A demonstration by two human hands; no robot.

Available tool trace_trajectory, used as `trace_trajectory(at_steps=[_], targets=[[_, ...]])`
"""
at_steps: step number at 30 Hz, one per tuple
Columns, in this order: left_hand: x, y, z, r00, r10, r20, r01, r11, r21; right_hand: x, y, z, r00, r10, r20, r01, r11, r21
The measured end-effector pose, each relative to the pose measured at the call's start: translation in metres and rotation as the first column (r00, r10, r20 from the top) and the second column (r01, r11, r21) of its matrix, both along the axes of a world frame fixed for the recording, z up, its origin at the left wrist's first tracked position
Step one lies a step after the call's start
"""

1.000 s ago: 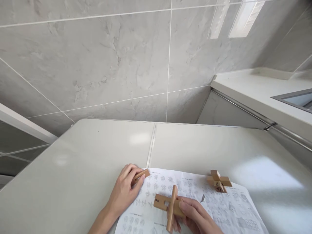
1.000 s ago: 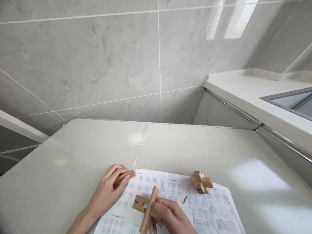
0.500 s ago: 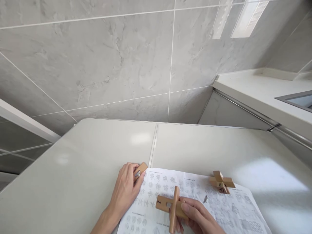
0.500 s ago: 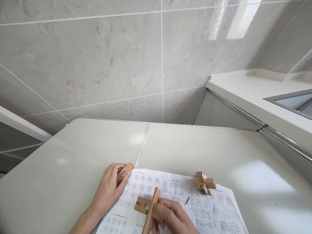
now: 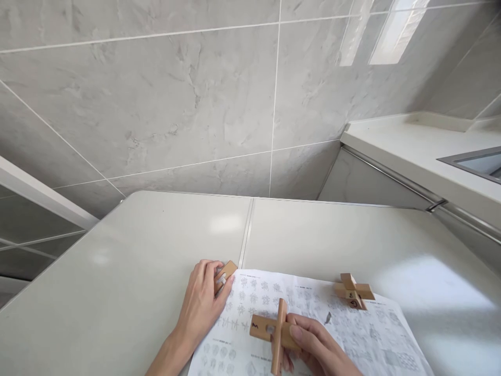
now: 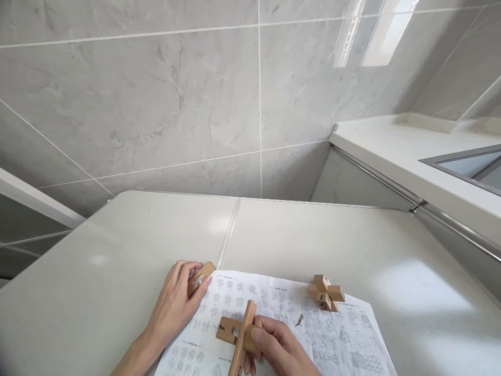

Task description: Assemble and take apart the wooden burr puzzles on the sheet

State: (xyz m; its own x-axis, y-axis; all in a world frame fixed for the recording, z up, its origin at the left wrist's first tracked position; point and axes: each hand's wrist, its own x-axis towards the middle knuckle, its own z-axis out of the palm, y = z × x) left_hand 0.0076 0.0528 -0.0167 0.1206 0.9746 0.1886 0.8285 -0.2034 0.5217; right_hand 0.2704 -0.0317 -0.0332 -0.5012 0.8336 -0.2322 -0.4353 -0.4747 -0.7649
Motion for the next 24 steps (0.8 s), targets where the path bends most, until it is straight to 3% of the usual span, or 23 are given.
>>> trace_trajectory(at_steps=[3, 6, 8, 10, 12, 17, 22, 24], targets=[[0.004, -0.006, 0.006, 0.992, -0.024, 0.122, 0.022, 1.000, 0.018, 0.001, 0.000, 0.001, 1.000, 0.007, 0.001, -0.007, 1.000, 0.018], [0.010, -0.017, 0.011, 0.954, -0.151, 0.260, 0.166, 0.986, -0.035, 0.001, 0.000, -0.004, 1.000, 0.005, -0.007, -0.005, 0.998, 0.055], [0.014, -0.026, 0.011, 0.887, -0.261, 0.382, 0.337, 0.930, -0.148, 0.000, 0.000, -0.007, 1.000, -0.005, -0.023, 0.007, 0.997, 0.073], [0.018, -0.034, 0.009, 0.799, -0.336, 0.499, 0.500, 0.833, -0.239, -0.001, 0.000, -0.009, 0.999, -0.018, -0.045, 0.021, 0.997, 0.073], [0.022, -0.039, 0.008, 0.745, -0.359, 0.562, 0.581, 0.763, -0.283, -0.001, -0.001, -0.008, 0.997, -0.031, -0.070, 0.035, 0.998, 0.055], [0.029, -0.039, 0.010, 0.781, -0.287, 0.555, 0.533, 0.769, -0.352, 0.000, -0.002, -0.005, 0.993, -0.049, -0.111, 0.055, 0.997, 0.051], [0.032, -0.038, 0.017, 0.742, -0.214, 0.636, 0.582, 0.677, -0.451, 0.000, -0.003, -0.004, 0.992, -0.029, -0.121, 0.041, 0.994, 0.099], [0.033, -0.038, 0.019, 0.725, -0.182, 0.664, 0.581, 0.678, -0.449, 0.000, -0.003, -0.004, 0.992, -0.031, -0.123, 0.045, 0.993, 0.112]])
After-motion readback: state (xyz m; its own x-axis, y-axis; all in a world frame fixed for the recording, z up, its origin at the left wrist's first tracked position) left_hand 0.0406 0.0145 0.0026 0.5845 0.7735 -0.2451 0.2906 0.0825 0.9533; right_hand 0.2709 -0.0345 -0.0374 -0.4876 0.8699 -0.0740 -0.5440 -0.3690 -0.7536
